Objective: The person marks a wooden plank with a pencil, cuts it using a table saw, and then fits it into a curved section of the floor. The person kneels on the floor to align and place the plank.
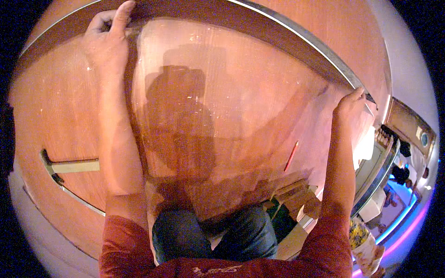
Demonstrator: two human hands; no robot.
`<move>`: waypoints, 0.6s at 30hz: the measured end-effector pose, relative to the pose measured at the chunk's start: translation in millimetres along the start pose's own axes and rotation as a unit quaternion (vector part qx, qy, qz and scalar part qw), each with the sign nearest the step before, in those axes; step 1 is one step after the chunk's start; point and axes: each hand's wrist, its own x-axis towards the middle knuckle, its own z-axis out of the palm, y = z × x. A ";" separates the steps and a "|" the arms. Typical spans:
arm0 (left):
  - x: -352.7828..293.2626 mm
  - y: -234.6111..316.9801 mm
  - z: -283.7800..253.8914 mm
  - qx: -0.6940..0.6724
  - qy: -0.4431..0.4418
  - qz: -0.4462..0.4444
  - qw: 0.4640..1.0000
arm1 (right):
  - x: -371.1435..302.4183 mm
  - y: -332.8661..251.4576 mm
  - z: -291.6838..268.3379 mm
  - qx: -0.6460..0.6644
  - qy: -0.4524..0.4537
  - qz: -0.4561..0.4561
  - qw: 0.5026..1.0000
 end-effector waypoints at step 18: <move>4.5 -0.7 -9.4 0.139 -0.019 -0.044 0.989 | 15.4 -14.5 59.6 0.340 0.033 0.250 0.906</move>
